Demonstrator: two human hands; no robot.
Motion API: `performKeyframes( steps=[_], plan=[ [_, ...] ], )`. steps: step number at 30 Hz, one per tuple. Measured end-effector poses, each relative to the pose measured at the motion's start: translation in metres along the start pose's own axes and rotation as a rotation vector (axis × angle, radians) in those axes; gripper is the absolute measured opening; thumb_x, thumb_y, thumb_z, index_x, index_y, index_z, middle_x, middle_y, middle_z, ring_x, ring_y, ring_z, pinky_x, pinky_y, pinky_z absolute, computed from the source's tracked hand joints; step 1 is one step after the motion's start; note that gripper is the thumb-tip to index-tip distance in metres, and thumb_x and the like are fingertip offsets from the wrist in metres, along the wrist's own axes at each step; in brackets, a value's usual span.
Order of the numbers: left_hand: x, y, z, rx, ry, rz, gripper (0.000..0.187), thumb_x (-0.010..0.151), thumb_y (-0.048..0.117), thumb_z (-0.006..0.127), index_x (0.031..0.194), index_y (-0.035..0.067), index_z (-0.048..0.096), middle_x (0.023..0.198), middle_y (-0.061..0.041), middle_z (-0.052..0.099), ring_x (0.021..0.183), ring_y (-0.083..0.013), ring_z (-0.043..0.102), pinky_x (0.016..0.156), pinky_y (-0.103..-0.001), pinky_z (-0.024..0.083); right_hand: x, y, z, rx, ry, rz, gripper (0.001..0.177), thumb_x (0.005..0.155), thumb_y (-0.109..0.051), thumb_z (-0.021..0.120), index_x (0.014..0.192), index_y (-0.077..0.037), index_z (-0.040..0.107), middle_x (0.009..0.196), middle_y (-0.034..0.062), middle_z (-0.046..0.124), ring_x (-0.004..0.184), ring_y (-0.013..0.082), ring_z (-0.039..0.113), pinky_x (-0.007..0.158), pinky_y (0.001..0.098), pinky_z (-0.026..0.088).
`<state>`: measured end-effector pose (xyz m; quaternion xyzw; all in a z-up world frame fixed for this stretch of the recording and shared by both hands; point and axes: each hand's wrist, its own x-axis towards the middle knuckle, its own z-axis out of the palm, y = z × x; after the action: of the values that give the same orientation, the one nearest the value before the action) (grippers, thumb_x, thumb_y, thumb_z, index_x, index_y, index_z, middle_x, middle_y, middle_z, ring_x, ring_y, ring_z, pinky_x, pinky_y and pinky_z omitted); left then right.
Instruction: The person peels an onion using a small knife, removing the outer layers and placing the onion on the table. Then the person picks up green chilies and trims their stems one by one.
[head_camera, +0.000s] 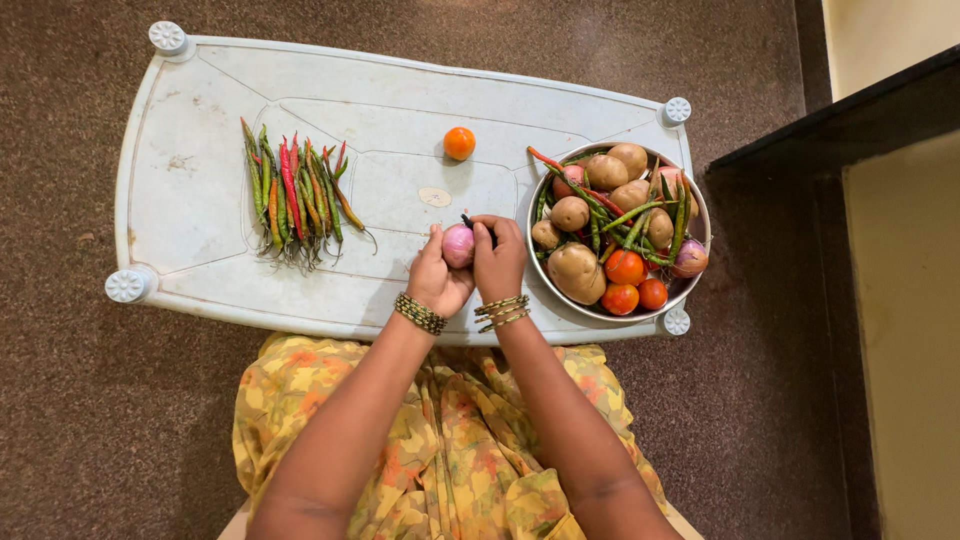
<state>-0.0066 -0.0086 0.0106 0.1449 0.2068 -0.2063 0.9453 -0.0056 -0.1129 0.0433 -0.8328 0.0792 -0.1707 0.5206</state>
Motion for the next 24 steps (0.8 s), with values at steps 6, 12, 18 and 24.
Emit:
performKeyframes(
  steps=[6, 12, 18, 24],
  plan=[
    [0.020, 0.003, -0.033, -0.057, 0.074, 0.113, 0.049, 0.100, 0.055, 0.047, 0.110, 0.008, 0.058, 0.100, -0.007, 0.065, 0.089, -0.0193, 0.064, 0.085, -0.035, 0.055, -0.027, -0.025, 0.009, -0.133, 0.012, -0.342, 0.012, 0.088, -0.002, 0.066, 0.099, -0.004, 0.064, 0.102, 0.0155, 0.062, 0.099, 0.0344, 0.059, 0.088, 0.0437, 0.049],
    [0.028, 0.016, -0.050, 0.167, 0.052, 0.317, 0.028, 0.092, 0.011, 0.073, 0.110, 0.012, 0.051, 0.091, 0.000, 0.055, 0.078, -0.0103, 0.055, 0.073, -0.027, 0.049, -0.017, -0.010, 0.001, -0.133, -0.378, -0.214, 0.012, 0.084, 0.001, 0.066, 0.095, -0.005, 0.064, 0.095, 0.0147, 0.062, 0.091, 0.0355, 0.062, 0.080, 0.0426, 0.053],
    [0.024, 0.027, -0.038, 0.915, 0.189, 0.623, 0.052, 0.087, 0.015, 0.076, 0.127, 0.005, 0.045, 0.111, -0.004, 0.058, 0.098, -0.0161, 0.059, 0.084, -0.030, 0.054, -0.008, 0.001, -0.016, -0.426, -0.577, -0.213, 0.008, 0.084, -0.001, 0.066, 0.088, -0.008, 0.069, 0.090, 0.0137, 0.065, 0.089, 0.0363, 0.064, 0.078, 0.0454, 0.052],
    [0.020, 0.033, -0.033, 1.676, 0.411, 0.824, 0.068, 0.079, 0.023, 0.085, 0.130, -0.001, 0.048, 0.117, -0.020, 0.062, 0.108, -0.0368, 0.058, 0.098, -0.048, 0.045, 0.012, 0.005, -0.030, -0.535, -0.568, -0.153, 0.004, 0.086, -0.008, 0.067, 0.088, -0.010, 0.070, 0.091, 0.0135, 0.065, 0.089, 0.0365, 0.064, 0.077, 0.0465, 0.052]
  ],
)
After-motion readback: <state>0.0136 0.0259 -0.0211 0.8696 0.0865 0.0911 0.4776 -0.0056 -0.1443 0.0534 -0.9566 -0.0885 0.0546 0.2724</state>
